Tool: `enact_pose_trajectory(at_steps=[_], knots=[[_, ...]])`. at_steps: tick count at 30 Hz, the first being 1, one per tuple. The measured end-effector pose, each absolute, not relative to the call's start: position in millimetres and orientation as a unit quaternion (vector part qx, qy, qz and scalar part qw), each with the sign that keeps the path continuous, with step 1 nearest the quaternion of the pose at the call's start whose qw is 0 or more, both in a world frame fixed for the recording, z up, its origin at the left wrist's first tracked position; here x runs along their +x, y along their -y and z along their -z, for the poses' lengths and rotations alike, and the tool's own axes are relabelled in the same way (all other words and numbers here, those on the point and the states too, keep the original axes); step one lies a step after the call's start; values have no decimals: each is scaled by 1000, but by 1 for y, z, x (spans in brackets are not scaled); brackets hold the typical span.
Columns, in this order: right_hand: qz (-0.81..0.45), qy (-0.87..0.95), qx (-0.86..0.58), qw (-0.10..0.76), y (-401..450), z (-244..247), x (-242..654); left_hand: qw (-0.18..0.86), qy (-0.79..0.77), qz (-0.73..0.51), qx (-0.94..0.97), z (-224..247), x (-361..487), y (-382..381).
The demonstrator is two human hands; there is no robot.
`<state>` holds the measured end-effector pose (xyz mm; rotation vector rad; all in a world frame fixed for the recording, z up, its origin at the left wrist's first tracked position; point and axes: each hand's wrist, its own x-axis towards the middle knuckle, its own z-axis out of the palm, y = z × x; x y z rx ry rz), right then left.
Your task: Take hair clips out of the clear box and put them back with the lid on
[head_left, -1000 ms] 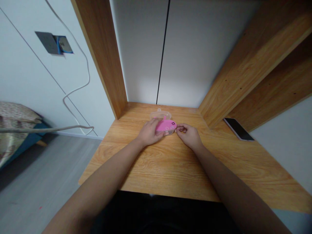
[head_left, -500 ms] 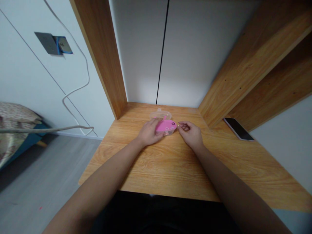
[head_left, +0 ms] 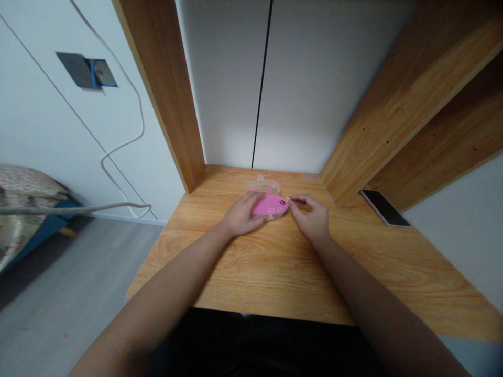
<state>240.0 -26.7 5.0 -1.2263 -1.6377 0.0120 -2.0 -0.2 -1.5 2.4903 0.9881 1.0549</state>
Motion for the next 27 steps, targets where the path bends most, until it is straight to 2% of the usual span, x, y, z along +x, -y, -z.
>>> enact_pose_trajectory(at_steps=[10,27], knots=[[-1,748,-441,496,30,-8,236,128,-311,-368,867,1,-3,0],[-7,745,-460,483,32,-8,234,121,-290,-360,878,2,-3,3]])
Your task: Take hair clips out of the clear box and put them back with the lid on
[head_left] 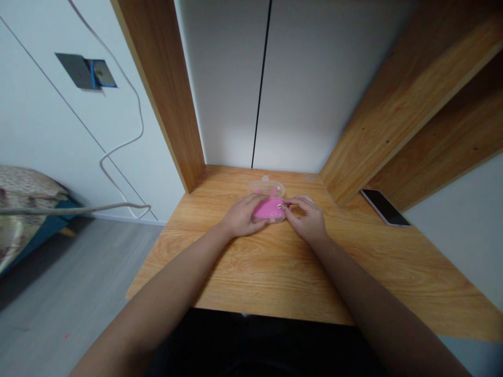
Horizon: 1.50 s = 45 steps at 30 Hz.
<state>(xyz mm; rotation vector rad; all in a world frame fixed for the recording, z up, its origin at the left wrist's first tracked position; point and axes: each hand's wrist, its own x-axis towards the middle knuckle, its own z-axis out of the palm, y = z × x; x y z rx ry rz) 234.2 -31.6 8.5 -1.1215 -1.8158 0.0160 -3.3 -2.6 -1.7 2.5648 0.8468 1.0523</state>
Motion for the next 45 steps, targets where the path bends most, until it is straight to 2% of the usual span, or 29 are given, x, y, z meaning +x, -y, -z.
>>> enact_pose_trajectory(at_steps=[30,45], knots=[[12,737,-465,490,33,-8,230,66,-238,-342,907,6,-2,0],[6,755,-449,478,32,-9,232,63,-261,-329,905,8,-4,0]])
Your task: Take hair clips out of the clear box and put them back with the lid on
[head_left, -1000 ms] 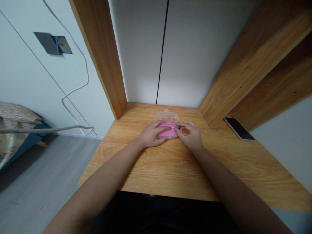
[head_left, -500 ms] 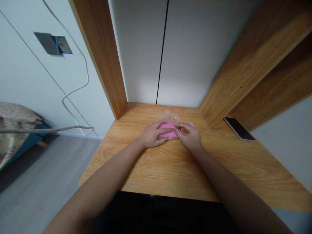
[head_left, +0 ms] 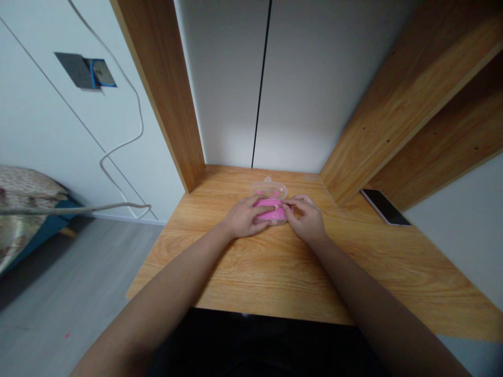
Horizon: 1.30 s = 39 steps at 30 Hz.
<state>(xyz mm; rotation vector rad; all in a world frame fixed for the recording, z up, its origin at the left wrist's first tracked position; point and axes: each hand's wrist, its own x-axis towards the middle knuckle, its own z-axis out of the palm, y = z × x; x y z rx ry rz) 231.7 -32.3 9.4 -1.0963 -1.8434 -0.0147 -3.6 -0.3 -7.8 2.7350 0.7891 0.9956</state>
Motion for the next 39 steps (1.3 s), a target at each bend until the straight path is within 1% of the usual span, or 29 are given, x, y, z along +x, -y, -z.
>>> enact_pose_trajectory(at_steps=[8,17,24,32,39], knots=[[4,796,-403,451,33,-13,234,69,-264,-329,904,7,-3,0],[3,801,-418,429,29,-8,238,63,-265,-336,902,8,-2,0],[12,798,-415,436,29,-8,236,64,-257,-340,902,7,-3,1],[6,781,-419,464,31,-13,234,77,-268,-324,904,8,-4,0],[-9,778,-437,451,30,-10,236,78,-262,-329,904,7,-4,0]])
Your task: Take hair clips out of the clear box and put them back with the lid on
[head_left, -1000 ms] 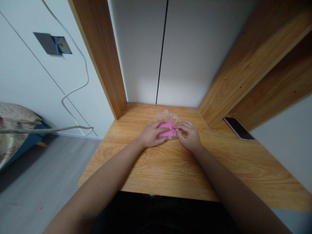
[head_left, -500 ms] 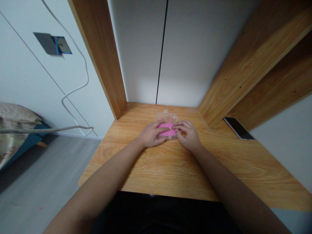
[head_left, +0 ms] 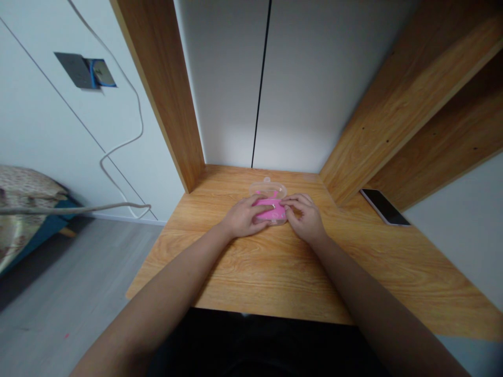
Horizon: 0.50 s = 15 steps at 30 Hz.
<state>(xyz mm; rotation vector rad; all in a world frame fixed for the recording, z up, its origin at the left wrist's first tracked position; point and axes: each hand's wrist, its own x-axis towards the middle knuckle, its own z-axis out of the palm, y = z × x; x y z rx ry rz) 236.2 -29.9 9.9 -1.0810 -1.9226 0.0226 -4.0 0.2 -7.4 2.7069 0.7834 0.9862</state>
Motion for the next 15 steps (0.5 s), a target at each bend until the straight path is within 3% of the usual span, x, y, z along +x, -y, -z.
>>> enact_pose_trajectory(at_steps=[15], knots=[[-17,801,-419,427,30,-5,237,81,-284,-319,900,7,-3,1]])
